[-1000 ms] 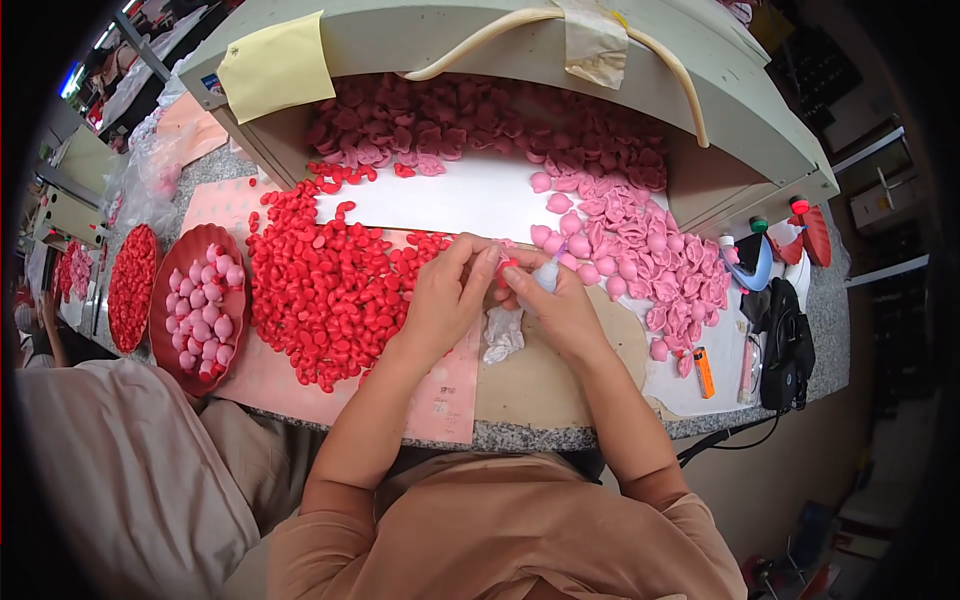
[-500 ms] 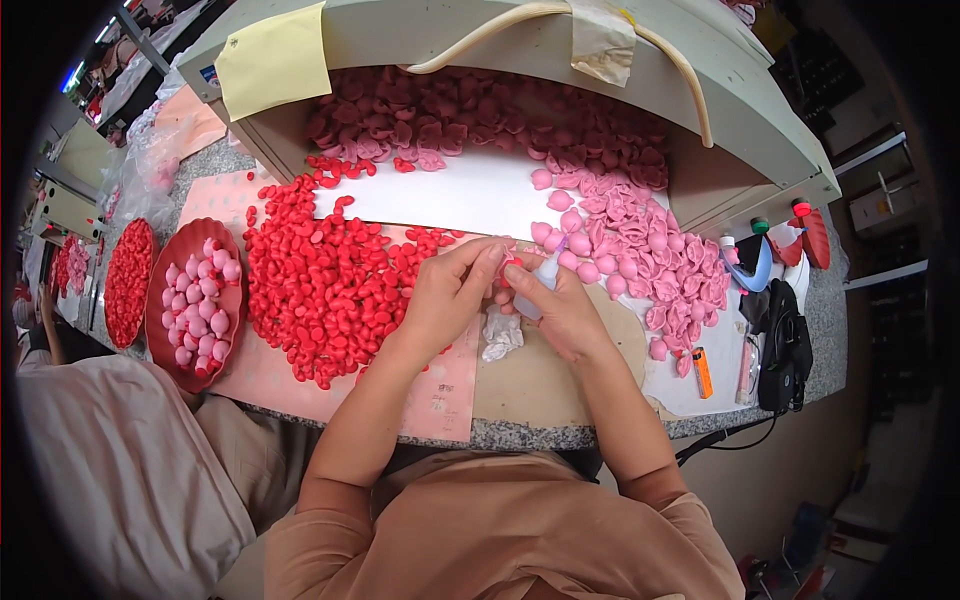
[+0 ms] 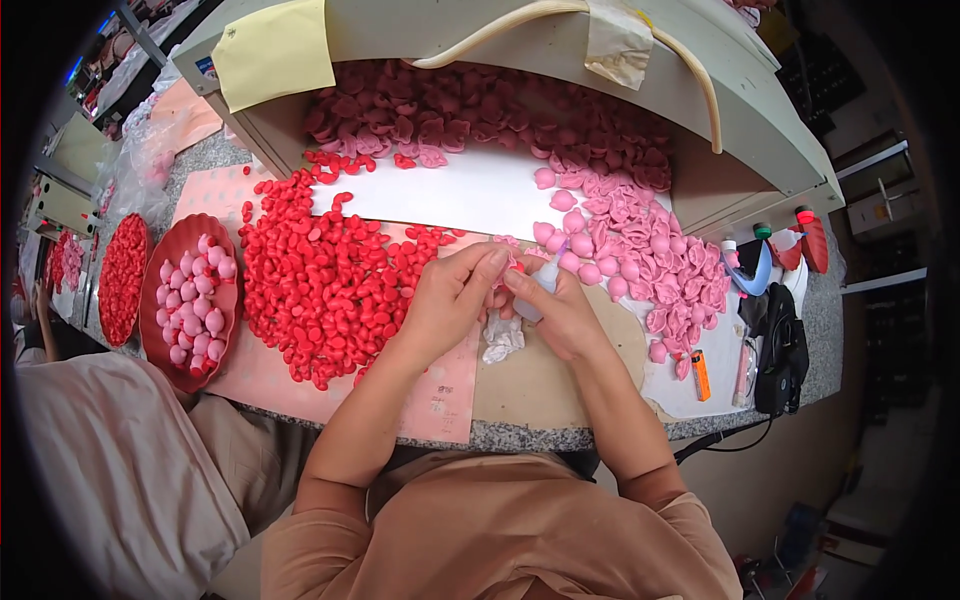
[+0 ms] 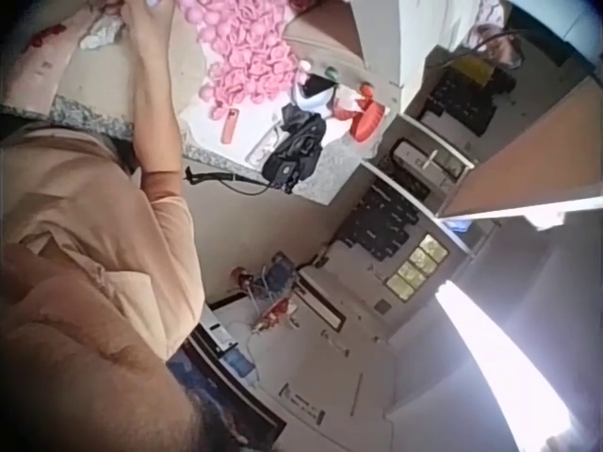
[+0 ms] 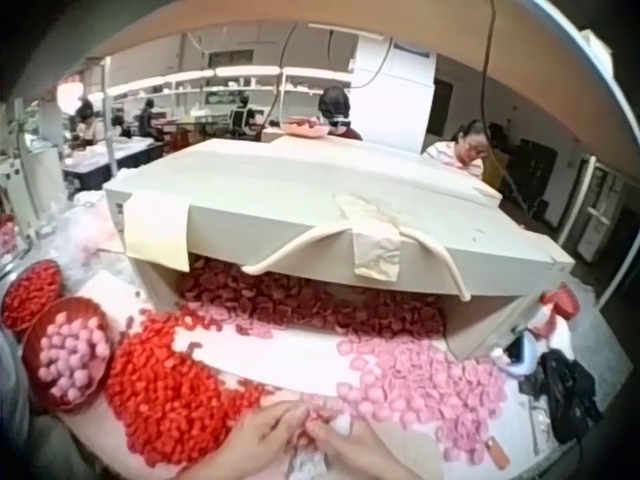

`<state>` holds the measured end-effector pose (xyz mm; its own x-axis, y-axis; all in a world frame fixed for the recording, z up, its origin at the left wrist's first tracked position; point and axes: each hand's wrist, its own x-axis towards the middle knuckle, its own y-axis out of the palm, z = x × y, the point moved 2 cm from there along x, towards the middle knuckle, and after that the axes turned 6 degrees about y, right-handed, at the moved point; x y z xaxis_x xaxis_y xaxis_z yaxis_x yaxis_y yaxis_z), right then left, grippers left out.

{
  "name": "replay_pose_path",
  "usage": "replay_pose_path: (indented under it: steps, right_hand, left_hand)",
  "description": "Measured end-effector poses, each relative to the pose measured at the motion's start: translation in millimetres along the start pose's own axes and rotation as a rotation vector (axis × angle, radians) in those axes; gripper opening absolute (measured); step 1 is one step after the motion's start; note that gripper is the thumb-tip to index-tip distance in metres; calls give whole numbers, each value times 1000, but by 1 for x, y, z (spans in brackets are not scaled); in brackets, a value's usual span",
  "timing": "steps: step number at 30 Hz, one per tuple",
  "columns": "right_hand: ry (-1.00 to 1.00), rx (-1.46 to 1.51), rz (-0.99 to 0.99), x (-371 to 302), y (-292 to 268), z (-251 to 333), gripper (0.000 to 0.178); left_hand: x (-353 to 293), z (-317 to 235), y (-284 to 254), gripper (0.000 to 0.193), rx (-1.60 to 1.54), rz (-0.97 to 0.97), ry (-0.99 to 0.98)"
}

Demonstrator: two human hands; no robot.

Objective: Assembling small plastic toy components at a factory workbench.

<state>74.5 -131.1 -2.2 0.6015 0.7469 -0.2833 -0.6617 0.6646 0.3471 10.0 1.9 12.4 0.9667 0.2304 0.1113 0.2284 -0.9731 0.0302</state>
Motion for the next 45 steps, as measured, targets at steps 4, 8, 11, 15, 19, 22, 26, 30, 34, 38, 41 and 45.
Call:
replay_pose_path:
  steps: [4,8,11,15,19,22,26,30,34,38,41,45]
  right_hand:
    - [-39,1,-14,-2,1,4,22]
    - [-91,-48,1,-2,-6,0,24]
    - [-118,-98,-4,-1,-5,-1,23]
    - [-93,-42,-33,-2,0,-2,20]
    - [-95,-18,-59,-3,1,-2,19]
    - [-123,-4,-76,-4,2,2,19]
    - [-103,48,-57,4,4,-4,19]
    - [-5,-145,-150,2,-12,-4,27]
    - [20,-28,-154,-11,-6,16,22]
    - [-13,-91,-109,-7,-5,6,29]
    - [-37,-79,-98,-4,1,2,29]
    - [-73,-19,-120,-4,-1,-1,29]
  left_hand:
    - [1,-6,3,27,-96,6,-18]
    - [1,-12,6,25,-84,41,78]
    - [-1,-9,5,24,23,36,78]
    - [0,-6,6,24,37,9,97]
    - [0,0,7,26,-59,-1,23]
    - [2,1,11,26,-162,7,-31]
    - [2,4,5,25,-232,-25,-70]
    - [6,1,8,23,-34,-29,20]
    - [4,-11,13,24,-87,85,95]
    - [-3,-8,9,23,-152,60,83]
    - [-8,-9,5,23,-129,26,89]
    - [-5,-7,9,25,-175,25,140]
